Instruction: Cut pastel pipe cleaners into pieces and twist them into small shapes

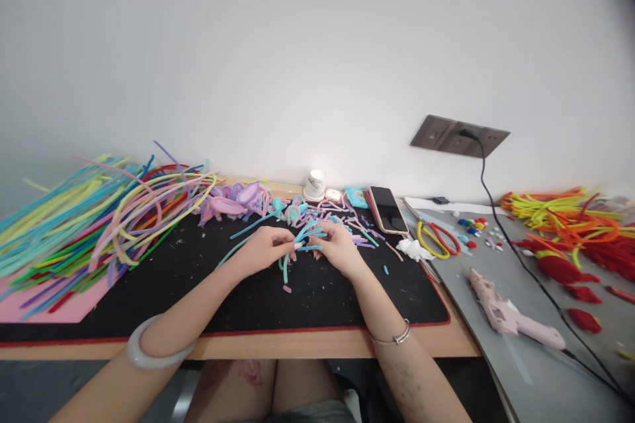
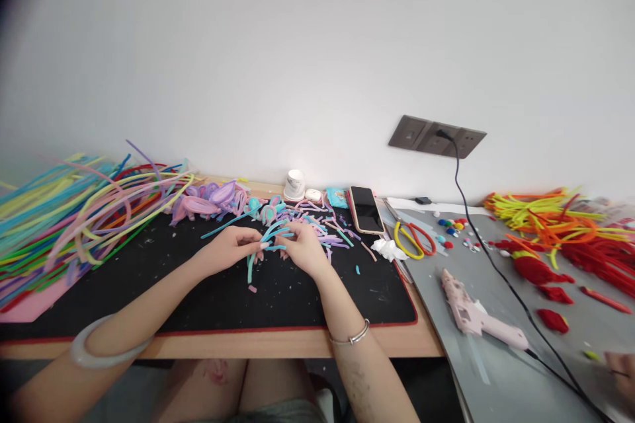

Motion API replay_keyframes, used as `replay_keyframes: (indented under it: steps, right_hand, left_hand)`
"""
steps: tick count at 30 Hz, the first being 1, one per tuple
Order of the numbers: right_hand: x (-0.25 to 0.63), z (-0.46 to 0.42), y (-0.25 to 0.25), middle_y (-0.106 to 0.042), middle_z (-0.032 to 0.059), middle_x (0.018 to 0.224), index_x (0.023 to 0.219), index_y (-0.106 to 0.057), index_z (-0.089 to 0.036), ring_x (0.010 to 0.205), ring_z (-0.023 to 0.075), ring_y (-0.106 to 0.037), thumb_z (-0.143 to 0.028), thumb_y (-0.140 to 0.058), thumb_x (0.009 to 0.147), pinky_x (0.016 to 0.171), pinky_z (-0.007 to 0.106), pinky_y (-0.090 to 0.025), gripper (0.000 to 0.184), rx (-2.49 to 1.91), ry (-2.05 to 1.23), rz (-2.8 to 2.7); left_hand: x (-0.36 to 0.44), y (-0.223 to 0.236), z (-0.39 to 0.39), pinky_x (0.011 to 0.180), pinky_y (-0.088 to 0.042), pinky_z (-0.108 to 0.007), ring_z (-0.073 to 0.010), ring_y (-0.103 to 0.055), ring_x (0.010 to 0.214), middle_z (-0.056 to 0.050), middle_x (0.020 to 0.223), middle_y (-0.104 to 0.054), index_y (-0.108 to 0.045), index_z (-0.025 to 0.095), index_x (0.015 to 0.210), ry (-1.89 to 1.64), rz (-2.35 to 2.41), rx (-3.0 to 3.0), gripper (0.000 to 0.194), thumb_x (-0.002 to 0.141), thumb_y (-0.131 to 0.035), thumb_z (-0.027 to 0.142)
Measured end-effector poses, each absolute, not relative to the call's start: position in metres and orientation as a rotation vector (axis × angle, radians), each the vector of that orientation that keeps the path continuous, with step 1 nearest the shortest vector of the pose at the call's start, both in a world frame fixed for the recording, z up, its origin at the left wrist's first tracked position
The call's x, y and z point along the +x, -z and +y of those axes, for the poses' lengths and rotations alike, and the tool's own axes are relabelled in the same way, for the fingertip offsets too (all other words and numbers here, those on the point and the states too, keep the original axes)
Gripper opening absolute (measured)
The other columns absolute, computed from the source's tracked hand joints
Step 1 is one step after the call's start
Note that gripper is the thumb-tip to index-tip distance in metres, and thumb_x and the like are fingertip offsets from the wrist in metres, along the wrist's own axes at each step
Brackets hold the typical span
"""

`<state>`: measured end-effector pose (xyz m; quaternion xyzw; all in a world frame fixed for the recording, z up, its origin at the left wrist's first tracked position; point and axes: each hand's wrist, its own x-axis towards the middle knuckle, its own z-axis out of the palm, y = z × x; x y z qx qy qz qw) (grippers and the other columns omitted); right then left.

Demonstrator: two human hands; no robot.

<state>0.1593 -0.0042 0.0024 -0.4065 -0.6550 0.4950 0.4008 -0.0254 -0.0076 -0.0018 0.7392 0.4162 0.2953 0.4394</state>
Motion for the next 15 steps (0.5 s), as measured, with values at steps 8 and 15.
replay_keyframes:
  steps: [8, 15]
  right_hand:
    - [0.1554, -0.007, -0.0044, -0.058, -0.0004, 0.058, 0.058, -0.057, -0.015, 0.048, 0.0088, -0.049, -0.015, -0.054, 0.067, 0.045, 0.02, -0.037, 0.009, -1.037, -1.153, -1.649]
    - [0.1544, -0.0069, -0.0051, -0.054, -0.0015, 0.054, 0.058, -0.056, -0.014, 0.048, 0.0079, -0.043, -0.016, -0.052, 0.07, 0.047, 0.019, -0.034, 0.012, -1.053, -1.077, -1.628]
  left_hand:
    - [-0.0259, 0.0055, -0.006, 0.058, -0.043, -0.023, -0.0145, -0.059, 0.06, -0.004, 0.064, -0.065, -0.056, 0.013, 0.067, -0.689, 0.956, 1.709, 0.024, 0.076, -0.051, 0.035]
    - [-0.0254, 0.0067, -0.0051, 0.055, -0.042, -0.023, -0.0133, -0.058, 0.056, -0.003, 0.061, -0.064, -0.052, 0.014, 0.063, -0.692, 0.938, 1.683, 0.024, 0.076, -0.052, 0.034]
